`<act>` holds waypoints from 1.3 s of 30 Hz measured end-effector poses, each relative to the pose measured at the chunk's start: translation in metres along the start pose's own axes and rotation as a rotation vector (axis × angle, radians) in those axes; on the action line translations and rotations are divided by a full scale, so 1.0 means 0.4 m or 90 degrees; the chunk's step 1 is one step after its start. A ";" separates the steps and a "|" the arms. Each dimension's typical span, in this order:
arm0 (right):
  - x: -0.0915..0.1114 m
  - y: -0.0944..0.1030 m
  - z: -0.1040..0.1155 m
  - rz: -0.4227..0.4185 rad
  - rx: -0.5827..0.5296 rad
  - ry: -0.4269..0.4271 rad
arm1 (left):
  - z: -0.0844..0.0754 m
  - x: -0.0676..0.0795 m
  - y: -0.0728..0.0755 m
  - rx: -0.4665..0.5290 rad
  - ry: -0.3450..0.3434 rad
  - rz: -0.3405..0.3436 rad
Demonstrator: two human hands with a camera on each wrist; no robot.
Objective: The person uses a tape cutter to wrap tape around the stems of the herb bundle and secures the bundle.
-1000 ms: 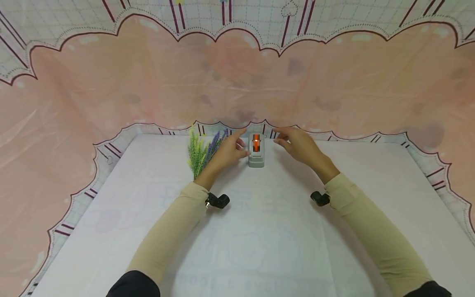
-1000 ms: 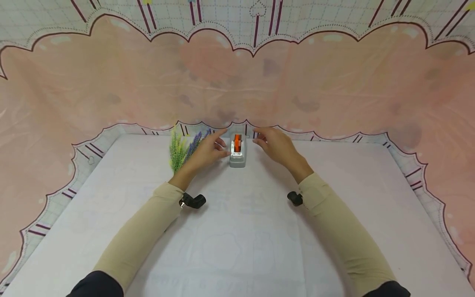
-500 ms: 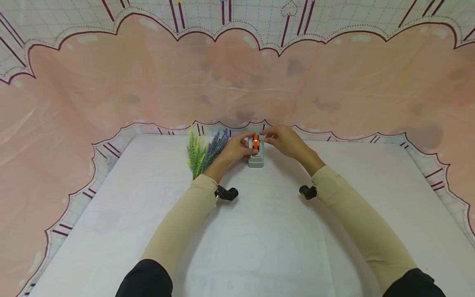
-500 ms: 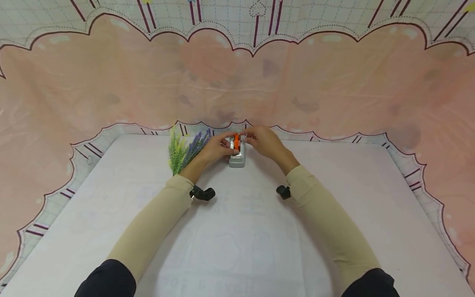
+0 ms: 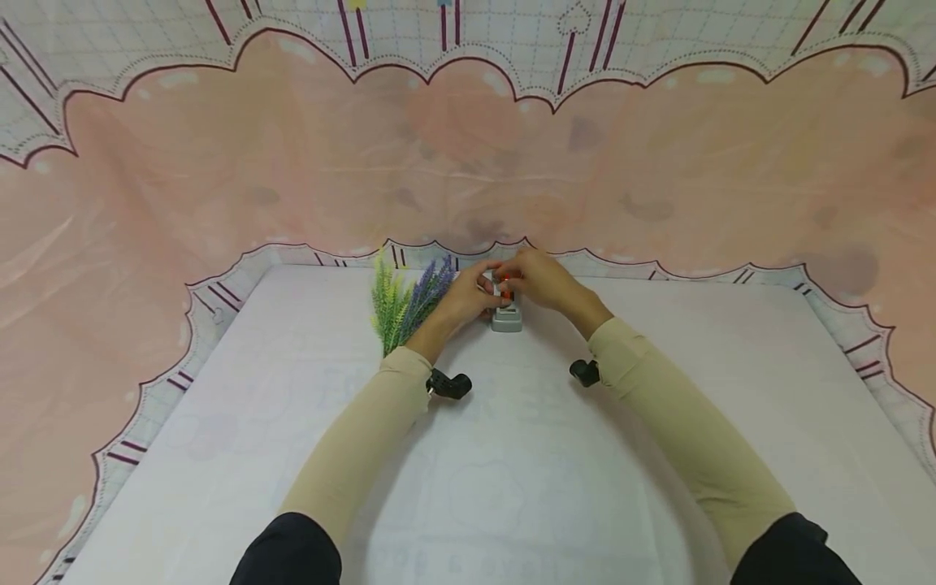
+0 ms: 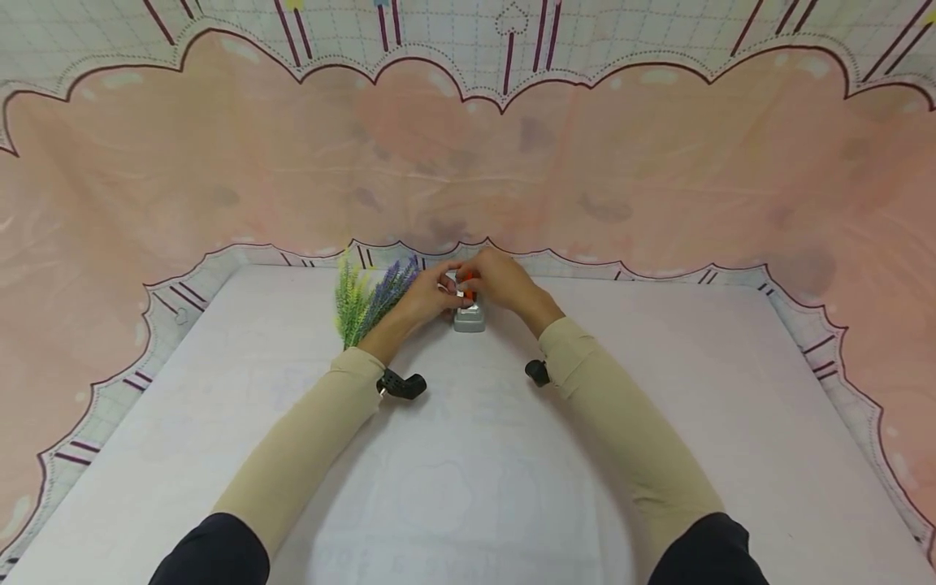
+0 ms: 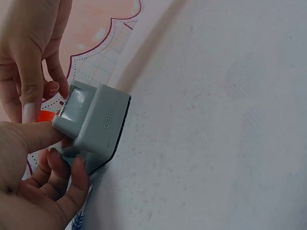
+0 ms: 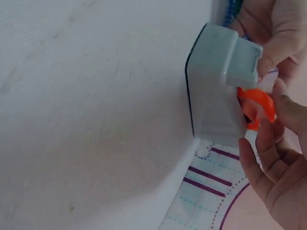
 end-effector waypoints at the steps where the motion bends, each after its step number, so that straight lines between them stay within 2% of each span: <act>1: -0.003 -0.004 0.000 0.005 0.002 -0.005 | 0.000 0.000 0.000 -0.002 -0.001 0.000; 6: -0.011 -0.009 0.005 0.001 -0.026 -0.020 | 0.000 0.001 -0.002 -0.011 0.000 0.004; 11: -0.003 0.002 0.001 -0.028 -0.068 -0.041 | -0.014 0.005 0.000 -0.020 -0.010 -0.007; 15: 0.010 0.024 0.003 -0.077 -0.080 -0.032 | -0.034 0.005 -0.002 -0.048 -0.028 -0.018; 21: 0.040 0.052 0.017 -0.151 -0.095 0.010 | -0.036 0.000 -0.002 -0.076 -0.024 -0.029; 30: 0.087 0.030 0.016 -0.143 -0.145 0.016 | -0.025 0.000 -0.004 -0.086 -0.046 -0.029; 36: 0.095 0.034 0.017 -0.149 -0.166 0.015 | -0.032 0.004 0.000 -0.104 -0.066 -0.030; 39: 0.096 0.031 0.006 -0.150 -0.200 0.006 | -0.034 0.010 0.003 -0.106 -0.064 -0.030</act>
Point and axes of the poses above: each hand's wrist, its own x-axis away from the middle knuckle, its own y-axis out of the back of the hand, z = x × y, the point moved 9 cm from there along -x, towards the middle knuckle, and after that the axes turned 4 degrees about -z, right-handed, at the moved point
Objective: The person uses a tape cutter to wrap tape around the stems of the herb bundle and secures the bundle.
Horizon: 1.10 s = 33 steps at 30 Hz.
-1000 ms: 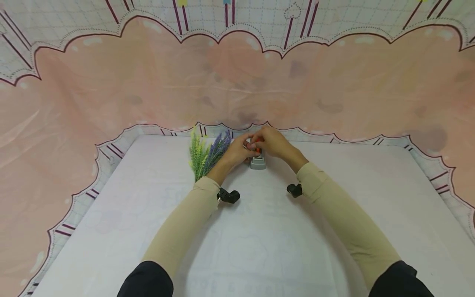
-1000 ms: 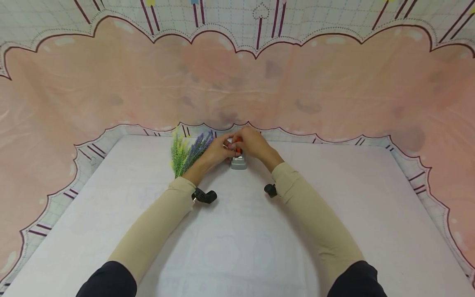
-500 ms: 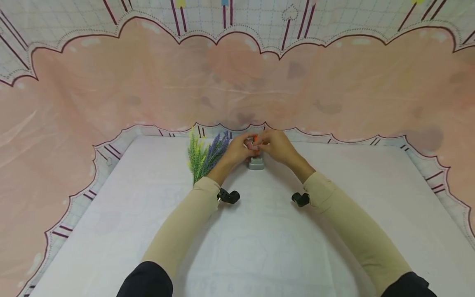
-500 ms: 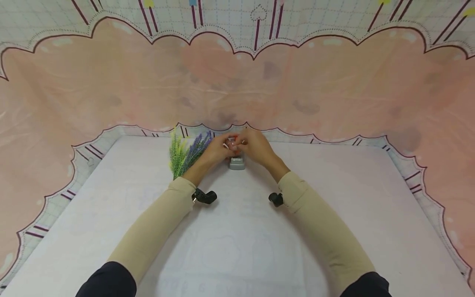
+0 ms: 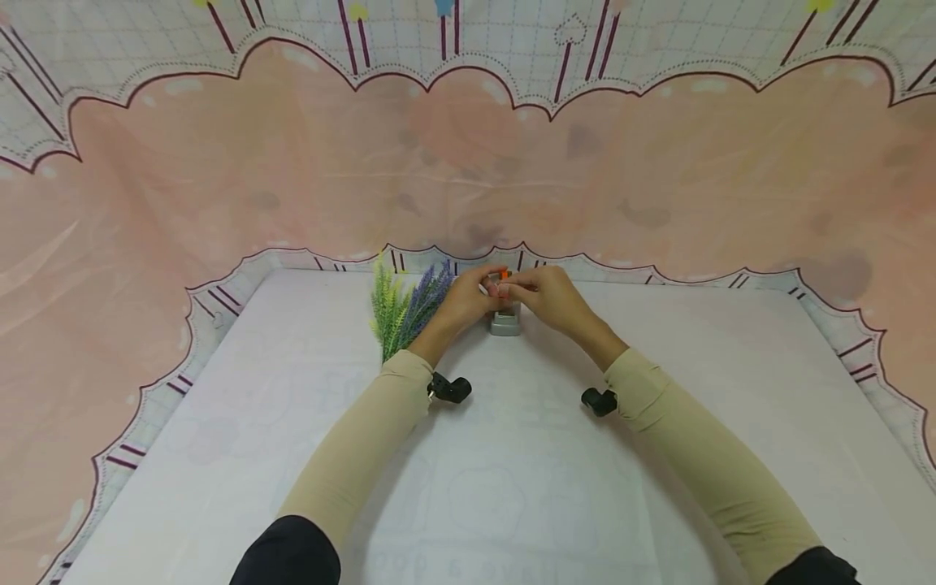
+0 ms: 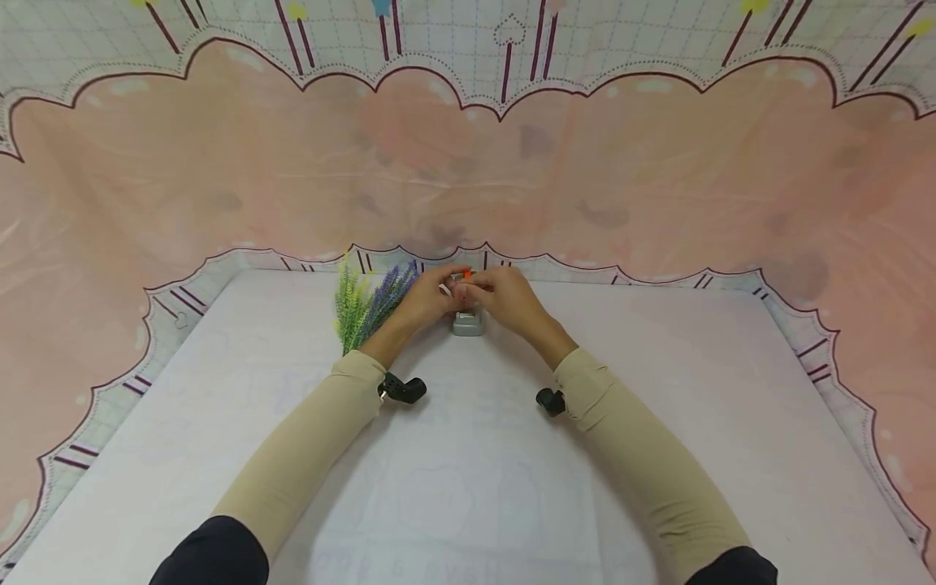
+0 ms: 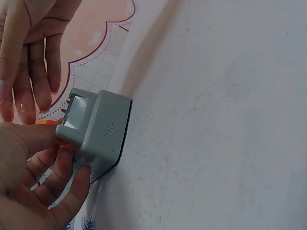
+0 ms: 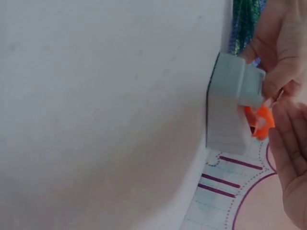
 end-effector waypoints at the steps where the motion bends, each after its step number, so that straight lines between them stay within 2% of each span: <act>1: 0.000 0.001 -0.005 -0.003 -0.011 -0.004 | -0.001 0.002 0.000 0.000 0.000 -0.001; 4: 0.000 0.000 -0.017 -0.007 -0.044 -0.024 | -0.002 0.004 0.000 -0.004 -0.006 -0.005; 10: 0.002 0.005 -0.024 -0.023 -0.039 -0.068 | -0.004 0.003 -0.004 -0.030 -0.029 0.003; 17: 0.014 -0.008 -0.030 0.001 -0.106 -0.109 | -0.006 0.004 -0.002 -0.045 -0.038 0.009; 25: 0.037 -0.008 -0.039 0.001 -0.103 -0.173 | -0.005 0.002 -0.006 -0.045 -0.038 0.016; 33: 0.055 -0.012 -0.056 0.033 -0.103 -0.271 | -0.010 0.000 -0.007 -0.051 -0.046 0.016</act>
Point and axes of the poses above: each hand's wrist, its own x-axis away from the middle knuckle, its own y-axis out of the back of the hand, z = x × y, the point moved 9 cm from there along -x, towards the middle knuckle, and after that the axes turned 4 degrees about -z, right-handed, at the moved point
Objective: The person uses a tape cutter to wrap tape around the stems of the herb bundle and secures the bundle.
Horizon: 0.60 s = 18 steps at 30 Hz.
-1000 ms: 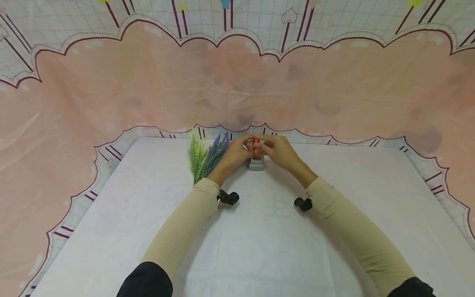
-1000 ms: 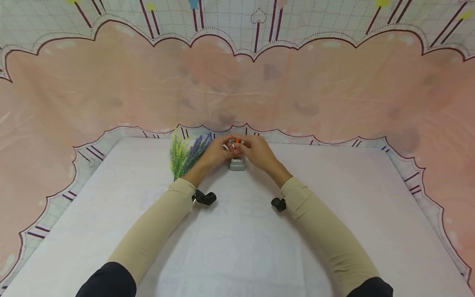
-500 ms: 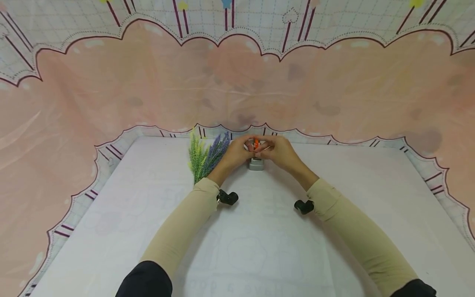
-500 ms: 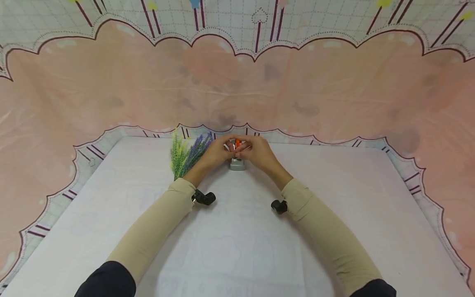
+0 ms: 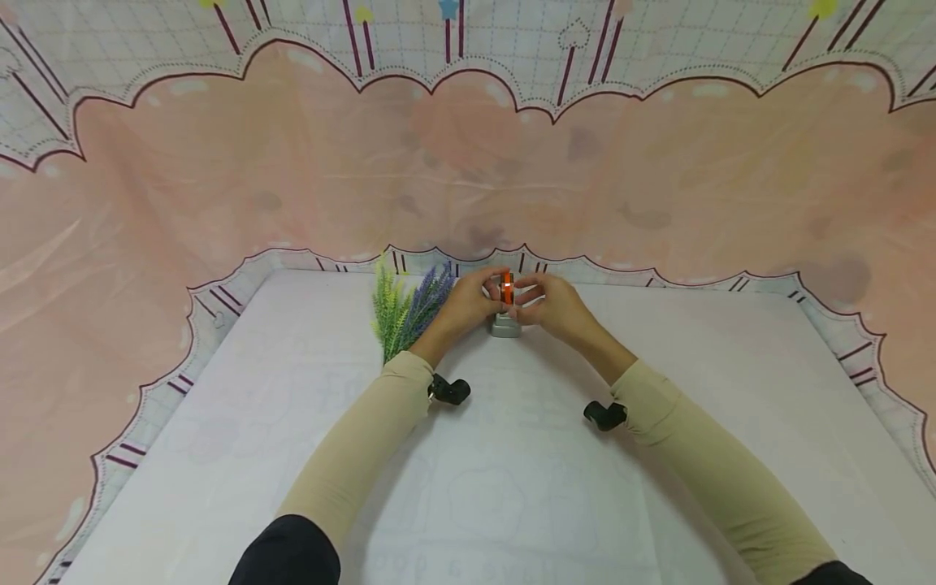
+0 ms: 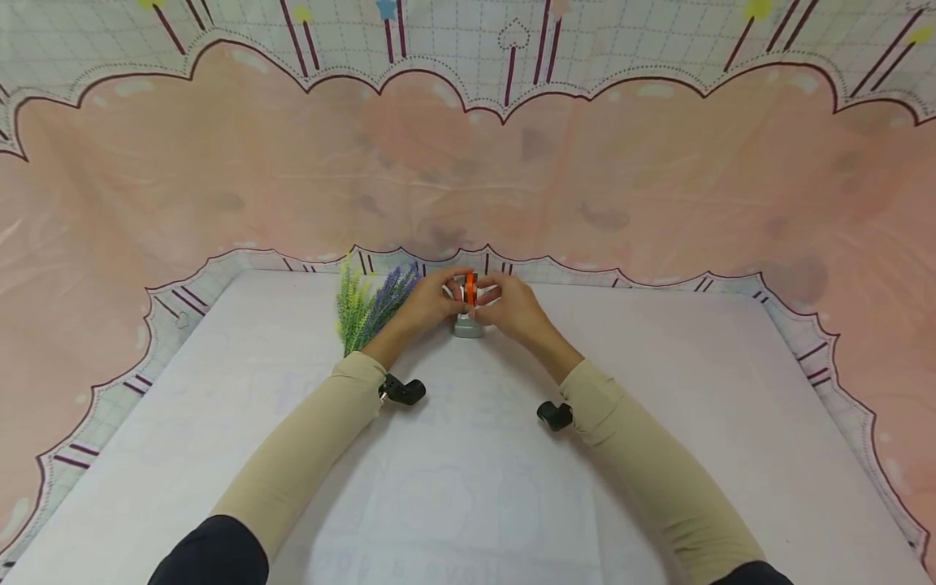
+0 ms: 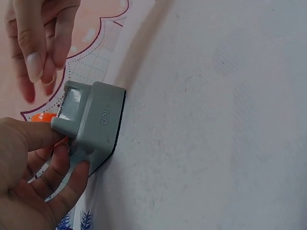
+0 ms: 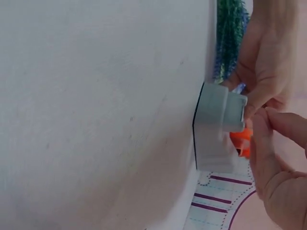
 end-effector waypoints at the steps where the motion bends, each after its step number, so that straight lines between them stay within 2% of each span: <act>1: 0.002 -0.002 -0.004 0.007 -0.010 -0.015 | 0.000 0.000 0.000 -0.003 0.000 0.000; 8: 0.012 -0.027 -0.025 0.066 -0.151 -0.097 | -0.001 -0.002 -0.002 -0.017 -0.005 0.005; 14: 0.027 -0.033 -0.060 0.089 -0.218 -0.187 | -0.001 -0.002 -0.004 -0.025 -0.003 0.009; 18: 0.039 -0.043 -0.066 0.117 -0.269 -0.211 | 0.000 -0.003 -0.003 -0.032 -0.003 0.009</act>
Point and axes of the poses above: each hand's wrist, its own x-axis away from the middle knuckle, its own y-axis out of the back of the hand, z = x × y, the point moved 9 cm from there along -x, towards the middle knuckle, and after that the axes turned 4 degrees about -z, right-handed, at the moved point
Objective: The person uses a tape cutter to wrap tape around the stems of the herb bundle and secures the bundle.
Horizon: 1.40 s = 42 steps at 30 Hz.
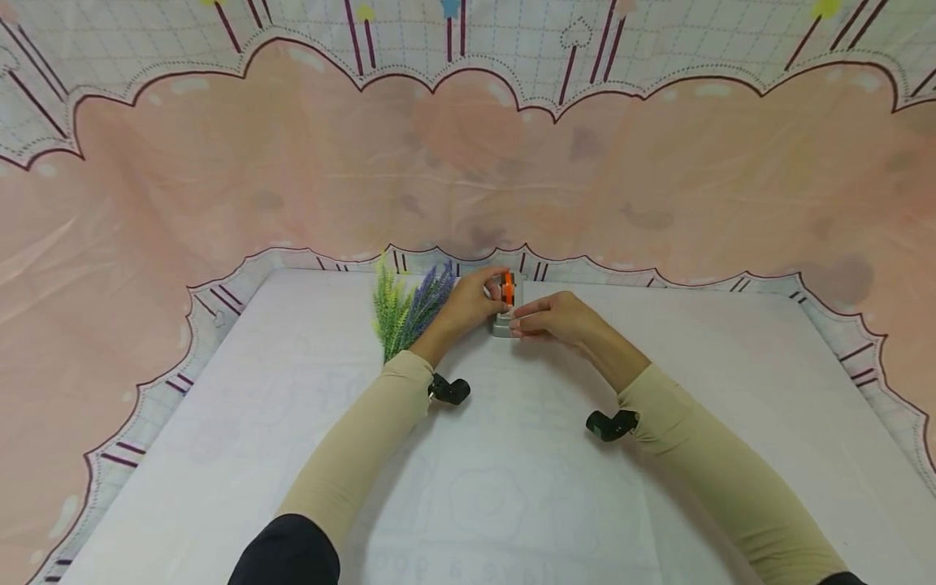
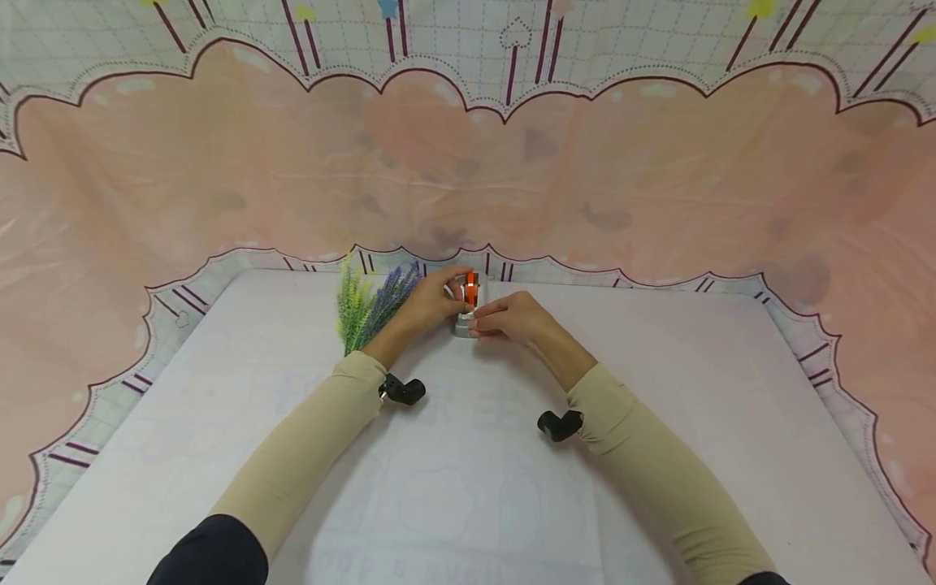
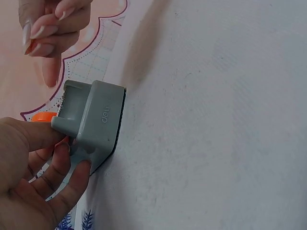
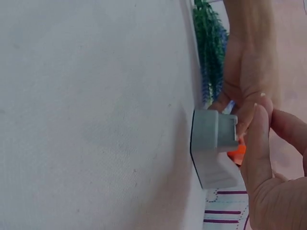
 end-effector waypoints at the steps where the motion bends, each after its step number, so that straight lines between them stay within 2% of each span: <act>1: 0.001 -0.002 -0.002 0.006 -0.014 -0.005 | 0.000 0.000 0.000 -0.001 0.001 0.000; 11: 0.007 -0.018 -0.035 0.015 -0.083 -0.036 | -0.001 0.001 0.000 -0.010 -0.005 0.004; 25: 0.015 -0.029 -0.065 0.017 -0.104 -0.035 | -0.003 0.002 0.002 -0.001 -0.012 0.004; 42: 0.037 -0.050 -0.063 0.042 -0.109 -0.020 | -0.001 0.003 0.000 0.004 0.000 0.007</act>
Point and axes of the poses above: each hand's wrist, its own x-axis away from the middle knuckle, its own y-axis out of the back of the hand, z = x × y, the point moved 9 cm from there along -x, towards the middle knuckle, and after that the axes turned 4 degrees about -z, right-handed, at the moved point
